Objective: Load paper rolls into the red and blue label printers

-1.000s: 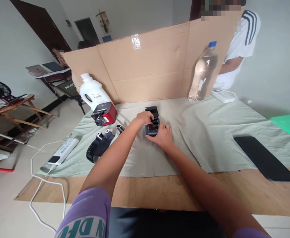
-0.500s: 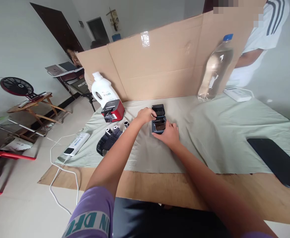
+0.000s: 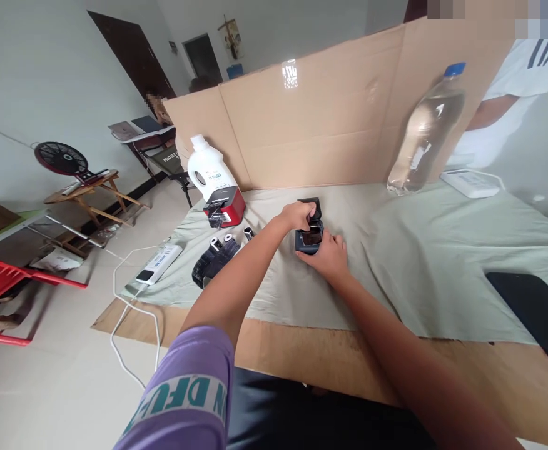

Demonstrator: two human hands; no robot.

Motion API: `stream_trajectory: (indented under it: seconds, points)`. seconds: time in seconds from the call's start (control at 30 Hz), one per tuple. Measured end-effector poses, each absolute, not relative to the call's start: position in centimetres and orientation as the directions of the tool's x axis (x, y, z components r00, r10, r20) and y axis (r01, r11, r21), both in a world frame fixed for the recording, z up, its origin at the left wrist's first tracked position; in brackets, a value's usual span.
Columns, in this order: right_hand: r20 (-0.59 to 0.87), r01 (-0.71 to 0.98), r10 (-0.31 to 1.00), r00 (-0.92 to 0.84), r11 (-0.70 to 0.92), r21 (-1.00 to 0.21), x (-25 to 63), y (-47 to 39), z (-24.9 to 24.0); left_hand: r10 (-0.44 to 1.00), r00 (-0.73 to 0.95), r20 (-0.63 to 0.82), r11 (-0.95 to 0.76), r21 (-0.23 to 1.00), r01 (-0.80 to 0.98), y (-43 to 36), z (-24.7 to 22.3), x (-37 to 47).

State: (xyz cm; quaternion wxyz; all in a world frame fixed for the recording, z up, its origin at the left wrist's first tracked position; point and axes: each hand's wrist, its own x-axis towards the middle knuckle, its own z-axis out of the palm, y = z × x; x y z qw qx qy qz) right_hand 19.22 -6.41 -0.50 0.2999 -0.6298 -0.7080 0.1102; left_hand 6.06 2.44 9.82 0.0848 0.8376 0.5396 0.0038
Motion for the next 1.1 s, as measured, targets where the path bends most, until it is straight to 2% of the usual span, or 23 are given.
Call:
stream_trajectory:
  seconds: [0.13,0.33,0.57,0.63,0.7,0.8,0.93,1.0,1.1]
  points:
    - [0.289,0.818,0.956,-0.045,0.202,-0.538,19.3,-6.5,-0.4,0.906,0.416,-0.077,-0.393,0.21,0.895,2.6,10.4,5.3]
    - [0.282,0.828,0.959,-0.036,0.187,-0.529,19.2,-6.5,-0.3,0.901,0.396,-0.176,-0.372,0.153,0.916,3.1,9.4,5.6]
    - [0.266,0.827,0.963,-0.043,0.184,-0.531,19.3,-6.6,-0.1,0.907,0.396,-0.147,-0.369,0.181,0.912,2.8,8.6,5.8]
    - [0.264,0.83,0.963,-0.049,0.186,-0.525,19.4,-6.6,-0.2,0.905,0.416,-0.09,-0.386,0.239,0.891,2.8,9.2,5.3]
    - [0.271,0.833,0.961,-0.052,0.191,-0.519,19.4,-6.6,-0.3,0.91,0.414,-0.011,-0.385,0.352,0.853,2.9,10.4,4.3]
    - [0.281,0.836,0.959,-0.048,0.192,-0.514,19.3,-6.6,-0.3,0.95,0.303,0.068,-0.299,0.467,0.832,2.8,12.9,1.7]
    - [0.261,0.837,0.964,-0.041,0.176,-0.517,19.2,-6.4,-0.3,0.993,0.102,-0.059,-0.06,0.489,0.87,1.9,15.2,-2.0]
    - [0.269,0.835,0.962,-0.042,0.182,-0.519,19.2,-6.3,-0.4,0.992,0.038,-0.122,0.022,0.458,0.889,1.4,15.0,-3.3]
    - [0.274,0.835,0.961,-0.046,0.188,-0.518,19.2,-6.2,-0.6,0.995,-0.015,-0.095,0.046,0.336,0.941,0.8,13.2,-4.3]
